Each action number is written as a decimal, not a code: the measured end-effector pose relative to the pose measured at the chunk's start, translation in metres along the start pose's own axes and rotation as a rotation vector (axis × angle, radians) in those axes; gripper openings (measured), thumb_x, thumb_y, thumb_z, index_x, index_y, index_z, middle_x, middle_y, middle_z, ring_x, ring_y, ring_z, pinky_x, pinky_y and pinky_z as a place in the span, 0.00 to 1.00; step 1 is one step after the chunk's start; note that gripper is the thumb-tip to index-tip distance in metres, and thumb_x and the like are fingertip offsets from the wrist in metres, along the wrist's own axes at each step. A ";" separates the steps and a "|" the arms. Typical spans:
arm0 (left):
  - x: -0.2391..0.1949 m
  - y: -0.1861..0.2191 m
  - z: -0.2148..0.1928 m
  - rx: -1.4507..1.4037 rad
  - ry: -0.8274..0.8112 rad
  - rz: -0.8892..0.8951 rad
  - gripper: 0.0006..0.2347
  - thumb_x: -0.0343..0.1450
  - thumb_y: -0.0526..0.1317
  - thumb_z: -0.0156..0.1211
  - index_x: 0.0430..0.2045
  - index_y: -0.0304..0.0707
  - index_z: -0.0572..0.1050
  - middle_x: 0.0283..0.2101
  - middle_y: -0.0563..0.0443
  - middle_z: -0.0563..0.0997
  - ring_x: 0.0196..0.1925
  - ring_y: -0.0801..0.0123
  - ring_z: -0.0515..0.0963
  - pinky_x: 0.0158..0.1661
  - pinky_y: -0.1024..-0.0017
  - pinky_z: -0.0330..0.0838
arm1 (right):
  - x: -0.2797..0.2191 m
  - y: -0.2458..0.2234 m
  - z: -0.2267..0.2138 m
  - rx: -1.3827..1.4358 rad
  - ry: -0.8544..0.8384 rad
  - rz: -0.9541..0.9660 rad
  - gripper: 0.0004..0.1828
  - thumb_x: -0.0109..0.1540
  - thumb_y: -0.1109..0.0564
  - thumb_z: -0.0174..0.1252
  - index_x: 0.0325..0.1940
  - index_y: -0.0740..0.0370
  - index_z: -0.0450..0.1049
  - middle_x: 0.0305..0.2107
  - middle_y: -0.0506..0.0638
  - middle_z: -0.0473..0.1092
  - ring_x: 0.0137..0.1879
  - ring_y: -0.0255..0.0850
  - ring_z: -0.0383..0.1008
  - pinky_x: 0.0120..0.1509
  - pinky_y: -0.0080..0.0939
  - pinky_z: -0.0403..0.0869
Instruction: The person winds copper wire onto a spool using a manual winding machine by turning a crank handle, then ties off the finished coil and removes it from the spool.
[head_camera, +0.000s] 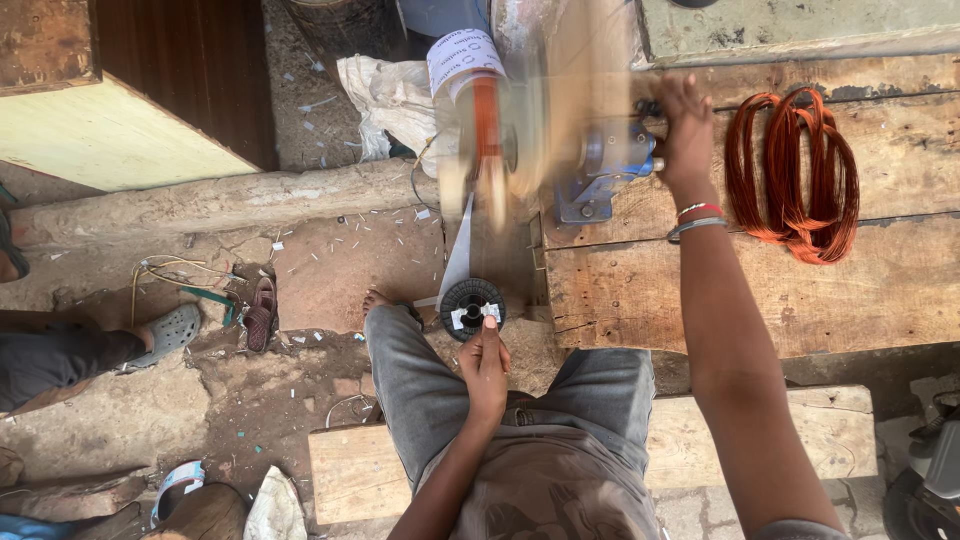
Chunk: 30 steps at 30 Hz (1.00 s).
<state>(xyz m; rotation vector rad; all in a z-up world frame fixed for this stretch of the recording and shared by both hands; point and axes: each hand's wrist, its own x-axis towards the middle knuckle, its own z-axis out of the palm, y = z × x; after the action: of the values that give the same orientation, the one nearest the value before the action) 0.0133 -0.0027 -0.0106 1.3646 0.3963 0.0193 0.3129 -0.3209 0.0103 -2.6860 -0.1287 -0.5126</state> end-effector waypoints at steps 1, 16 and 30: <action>0.000 0.001 0.000 -0.024 -0.004 -0.017 0.26 0.79 0.50 0.50 0.07 0.38 0.65 0.10 0.58 0.64 0.13 0.80 0.59 0.18 0.75 0.53 | -0.007 0.005 0.005 -0.022 -0.029 -0.023 0.39 0.51 0.78 0.55 0.65 0.56 0.74 0.66 0.55 0.67 0.77 0.60 0.55 0.79 0.65 0.52; -0.006 0.010 -0.001 -0.046 -0.005 -0.019 0.25 0.79 0.50 0.50 0.08 0.39 0.65 0.11 0.59 0.65 0.14 0.81 0.61 0.18 0.76 0.54 | -0.146 -0.048 -0.029 -0.151 -0.050 0.030 0.19 0.55 0.70 0.56 0.49 0.62 0.77 0.60 0.53 0.74 0.75 0.57 0.63 0.77 0.66 0.56; -0.012 0.009 -0.003 -0.045 -0.020 0.021 0.25 0.79 0.50 0.51 0.08 0.40 0.64 0.11 0.59 0.63 0.14 0.81 0.60 0.18 0.76 0.54 | -0.149 -0.070 -0.121 -0.157 0.352 -0.003 0.07 0.66 0.65 0.68 0.42 0.54 0.83 0.52 0.47 0.80 0.70 0.50 0.74 0.80 0.62 0.61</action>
<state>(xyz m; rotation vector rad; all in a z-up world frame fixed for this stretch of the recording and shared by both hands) 0.0027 -0.0012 0.0006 1.3233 0.3625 0.0320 0.1231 -0.3078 0.0836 -2.6932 0.0086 -1.0229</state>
